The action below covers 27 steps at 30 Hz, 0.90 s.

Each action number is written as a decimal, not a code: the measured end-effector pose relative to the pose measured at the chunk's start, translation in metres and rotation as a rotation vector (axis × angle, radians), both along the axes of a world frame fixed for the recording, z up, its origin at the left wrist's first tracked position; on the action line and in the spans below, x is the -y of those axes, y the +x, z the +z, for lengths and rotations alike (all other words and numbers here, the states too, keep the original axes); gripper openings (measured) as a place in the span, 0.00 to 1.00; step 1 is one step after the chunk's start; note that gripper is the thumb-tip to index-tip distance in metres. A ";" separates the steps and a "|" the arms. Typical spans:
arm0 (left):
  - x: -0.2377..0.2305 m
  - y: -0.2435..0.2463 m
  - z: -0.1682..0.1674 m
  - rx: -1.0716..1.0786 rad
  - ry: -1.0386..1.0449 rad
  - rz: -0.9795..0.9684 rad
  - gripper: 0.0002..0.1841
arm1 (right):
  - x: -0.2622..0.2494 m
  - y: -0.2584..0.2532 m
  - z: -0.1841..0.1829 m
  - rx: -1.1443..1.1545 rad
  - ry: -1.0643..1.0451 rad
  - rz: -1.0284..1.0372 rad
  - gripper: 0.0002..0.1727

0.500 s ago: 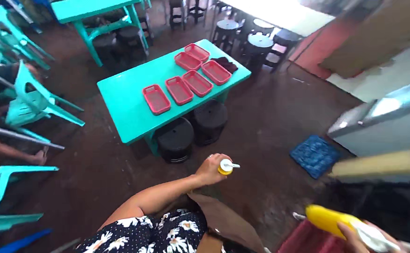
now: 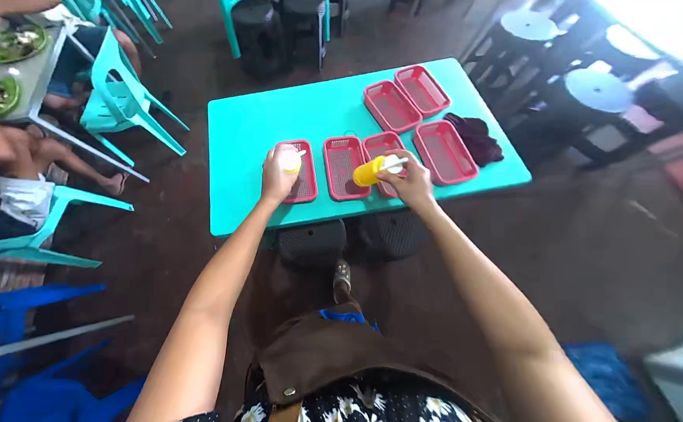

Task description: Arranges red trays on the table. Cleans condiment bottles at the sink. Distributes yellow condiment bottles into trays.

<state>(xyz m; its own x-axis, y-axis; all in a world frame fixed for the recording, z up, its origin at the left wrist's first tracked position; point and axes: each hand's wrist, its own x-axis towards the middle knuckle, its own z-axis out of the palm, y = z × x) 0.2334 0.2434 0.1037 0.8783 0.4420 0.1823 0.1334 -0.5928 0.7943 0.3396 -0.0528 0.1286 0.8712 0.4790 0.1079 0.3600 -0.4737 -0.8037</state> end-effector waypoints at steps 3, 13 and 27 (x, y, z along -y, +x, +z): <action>-0.020 0.046 -0.014 -0.127 -0.024 0.064 0.34 | -0.042 0.078 -0.035 -0.076 -0.051 0.179 0.29; -0.047 0.111 -0.054 -0.455 -0.082 0.115 0.33 | -0.099 0.210 -0.091 -0.062 -0.205 0.711 0.27; -0.012 -0.019 -0.036 -0.071 -0.243 0.424 0.36 | -0.089 0.180 -0.047 -0.017 -0.116 0.523 0.36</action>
